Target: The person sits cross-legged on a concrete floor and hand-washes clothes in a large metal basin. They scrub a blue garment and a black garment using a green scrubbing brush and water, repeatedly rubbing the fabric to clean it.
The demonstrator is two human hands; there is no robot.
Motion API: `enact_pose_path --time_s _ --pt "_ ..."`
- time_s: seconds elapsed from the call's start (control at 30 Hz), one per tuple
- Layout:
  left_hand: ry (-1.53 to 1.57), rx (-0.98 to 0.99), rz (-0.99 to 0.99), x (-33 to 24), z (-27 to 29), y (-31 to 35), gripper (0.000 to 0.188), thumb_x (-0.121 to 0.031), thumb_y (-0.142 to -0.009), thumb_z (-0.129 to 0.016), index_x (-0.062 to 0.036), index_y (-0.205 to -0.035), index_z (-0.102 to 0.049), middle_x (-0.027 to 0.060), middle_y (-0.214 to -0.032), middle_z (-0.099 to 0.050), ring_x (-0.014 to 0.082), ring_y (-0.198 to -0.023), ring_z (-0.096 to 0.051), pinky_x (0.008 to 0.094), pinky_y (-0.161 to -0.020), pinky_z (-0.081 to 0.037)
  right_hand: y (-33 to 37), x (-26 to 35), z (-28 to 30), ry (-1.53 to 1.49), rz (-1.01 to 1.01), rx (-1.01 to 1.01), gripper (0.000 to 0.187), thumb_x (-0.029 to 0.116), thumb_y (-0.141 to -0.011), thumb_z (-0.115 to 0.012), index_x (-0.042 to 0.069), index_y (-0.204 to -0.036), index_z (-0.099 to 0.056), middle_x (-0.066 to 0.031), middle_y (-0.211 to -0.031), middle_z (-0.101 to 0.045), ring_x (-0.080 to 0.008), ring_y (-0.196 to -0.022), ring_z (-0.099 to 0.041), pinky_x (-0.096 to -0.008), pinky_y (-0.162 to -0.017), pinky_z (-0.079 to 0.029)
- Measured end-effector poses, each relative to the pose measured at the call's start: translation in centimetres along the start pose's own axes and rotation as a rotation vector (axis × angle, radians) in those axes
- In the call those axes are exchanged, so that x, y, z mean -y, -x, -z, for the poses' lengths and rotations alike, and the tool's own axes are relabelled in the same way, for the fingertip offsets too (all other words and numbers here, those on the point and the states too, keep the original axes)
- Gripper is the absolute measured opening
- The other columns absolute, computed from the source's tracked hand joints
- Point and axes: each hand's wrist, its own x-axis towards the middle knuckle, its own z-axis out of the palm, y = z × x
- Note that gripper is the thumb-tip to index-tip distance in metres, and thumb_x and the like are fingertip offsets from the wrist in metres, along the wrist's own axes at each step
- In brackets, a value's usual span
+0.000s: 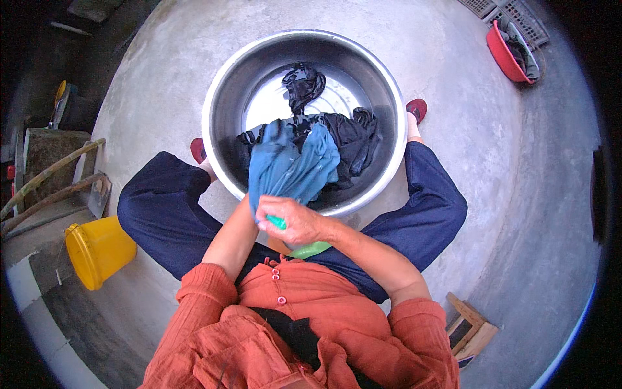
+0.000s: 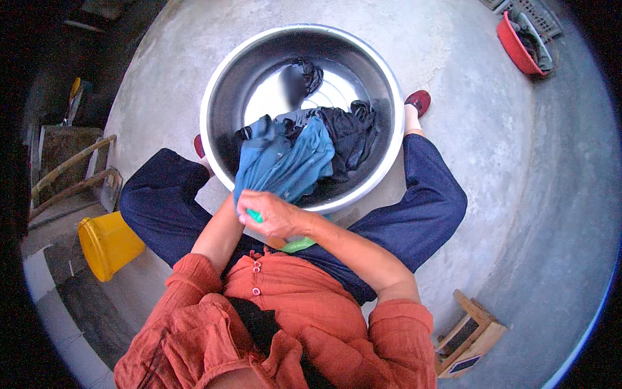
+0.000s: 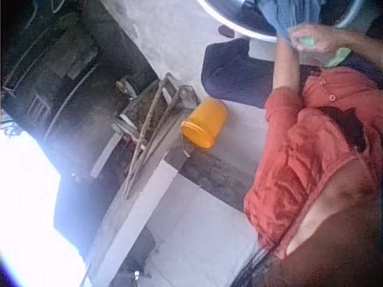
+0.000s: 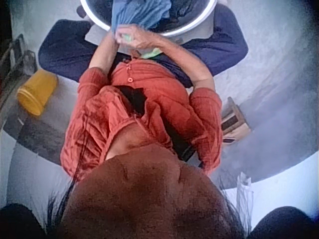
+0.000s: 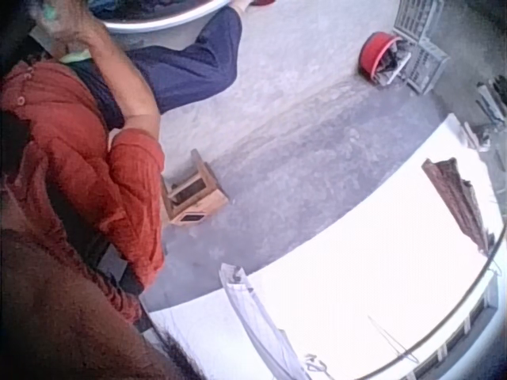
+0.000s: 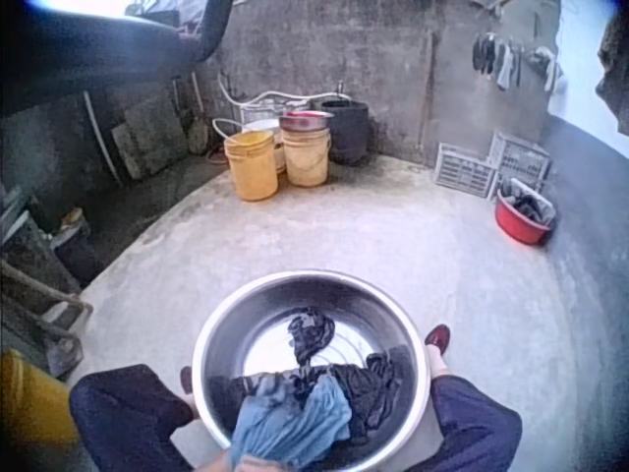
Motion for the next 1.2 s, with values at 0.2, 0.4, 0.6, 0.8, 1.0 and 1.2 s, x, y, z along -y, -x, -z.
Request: enact_pose_path --time_s 0.2,0.4,0.6,0.8,1.0,1.2 --pt "0.351 -0.104 0.048 -0.7 0.5 0.1 0.031 -0.026 -0.095 -0.039 -0.0051 -0.116 -0.05 0.012 -0.116 -0.054 0.0245 -0.101 -0.054 0.0352 -0.084 -0.045 -1.1 1.8 1.1 0.295 0.181 -0.193 0.01 0.006 -0.079 -0.062 0.002 -0.081 -0.053 -0.011 -0.079 -0.049 -0.0288 -0.071 -0.053 -0.037 -0.064 -0.044" --pt "0.46 -0.096 0.02 -0.9 -2.2 1.4 0.032 -0.027 -0.096 -0.038 -0.005 -0.117 -0.049 0.0118 -0.119 -0.053 0.0244 -0.102 -0.054 0.0351 -0.085 -0.045 -1.9 -1.5 5.4 0.911 0.488 -0.167 0.016 0.005 -0.067 -0.069 0.006 -0.078 -0.057 -0.0102 -0.079 -0.052 -0.0265 -0.073 -0.055 -0.037 -0.062 -0.045" --pt "1.164 -0.007 0.223 -1.8 -2.0 0.4 0.033 -0.027 -0.096 -0.038 -0.005 -0.118 -0.048 0.0116 -0.121 -0.051 0.0243 -0.103 -0.053 0.0351 -0.087 -0.044 -0.8 -3.4 6.1 0.832 0.467 -0.403 0.012 0.005 -0.069 -0.065 0.008 -0.078 -0.058 -0.0102 -0.076 -0.054 -0.0266 -0.072 -0.056 -0.0391 -0.063 -0.047" --pt "1.544 -0.035 0.412 -3.1 -2.5 1.2 0.034 -0.028 -0.096 -0.038 -0.005 -0.12 -0.047 0.0114 -0.124 -0.05 0.0242 -0.105 -0.053 0.0351 -0.089 -0.044 -1.6 -4.2 6.3 0.85 0.48 -0.477 0.013 0.007 -0.071 -0.064 0.007 -0.083 -0.058 -0.0112 -0.08 -0.054 -0.0282 -0.072 -0.056 -0.038 -0.061 -0.048" --pt "1.376 -0.008 0.231 8.6 -5.9 2.1 0.036 -0.028 -0.098 -0.036 -0.005 -0.124 -0.044 0.0104 -0.127 -0.048 0.0234 -0.11 -0.051 0.0342 -0.096 -0.041 -0.7 -2.6 3.9 0.731 0.433 -0.42 0.01 0.005 -0.074 -0.062 0.006 -0.081 -0.056 -0.0122 -0.079 -0.053 -0.0286 -0.074 -0.056 -0.0377 -0.063 -0.047" --pt "1.164 -0.03 0.097 0.4 -2.2 0.5 0.052 -0.04 -0.096 -0.037 -0.0017 -0.132 -0.039 0.0119 -0.13 -0.046 0.0229 -0.119 -0.046 0.0353 -0.102 -0.037 -1.0 -5.9 7.0 0.761 0.234 -0.665 0.017 0.006 -0.074 -0.062 0.003 -0.089 -0.055 -0.0131 -0.084 -0.053 -0.0305 -0.077 -0.055 -0.0387 -0.069 -0.047"
